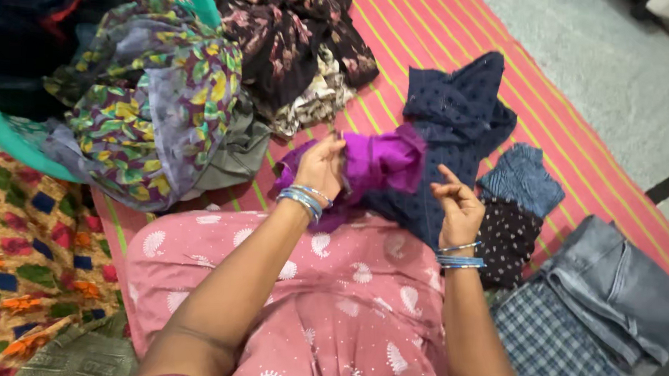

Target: The person folds various items of clothing, including checkered shirts, floral patterned fabrics, and purple garments, by hand on a mat. They smooth the fabric with their hands, fold the pieces into rectangular shapes, and place them onto stacks.

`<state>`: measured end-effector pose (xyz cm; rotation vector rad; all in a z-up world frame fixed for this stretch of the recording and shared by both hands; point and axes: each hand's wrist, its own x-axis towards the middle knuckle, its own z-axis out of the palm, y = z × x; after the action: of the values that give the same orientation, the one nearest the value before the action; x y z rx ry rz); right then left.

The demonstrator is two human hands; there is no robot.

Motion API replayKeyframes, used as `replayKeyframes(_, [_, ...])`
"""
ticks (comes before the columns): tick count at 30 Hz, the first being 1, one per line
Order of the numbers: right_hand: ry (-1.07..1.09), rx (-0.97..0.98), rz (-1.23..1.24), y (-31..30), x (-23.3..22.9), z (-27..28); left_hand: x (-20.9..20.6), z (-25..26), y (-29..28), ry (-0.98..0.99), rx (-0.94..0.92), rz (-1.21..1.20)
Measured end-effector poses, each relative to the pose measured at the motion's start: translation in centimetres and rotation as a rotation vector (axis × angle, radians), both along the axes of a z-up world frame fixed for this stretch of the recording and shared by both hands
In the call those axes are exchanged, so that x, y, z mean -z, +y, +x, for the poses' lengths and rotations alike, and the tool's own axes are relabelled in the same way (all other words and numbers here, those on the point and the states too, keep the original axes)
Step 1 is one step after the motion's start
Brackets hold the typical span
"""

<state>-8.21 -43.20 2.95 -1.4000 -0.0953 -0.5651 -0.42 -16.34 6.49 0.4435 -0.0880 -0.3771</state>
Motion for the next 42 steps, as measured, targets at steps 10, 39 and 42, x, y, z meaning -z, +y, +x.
replayKeyframes(10, [0.221, -0.080, -0.032, -0.6, 2.2, -5.3, 14.7, -0.9, 0.6, 0.331, 0.126, 0.481])
replayKeyframes(39, [-0.198, -0.459, 0.572, 5.3, -4.5, 5.8, -4.0, -12.8, -2.5, -0.914, -0.694, 1.431])
replayKeyframes(42, [-0.216, -0.488, 0.644, 6.8, -4.4, 5.9, -5.9, -11.8, -1.7, -1.063, -1.008, 1.465])
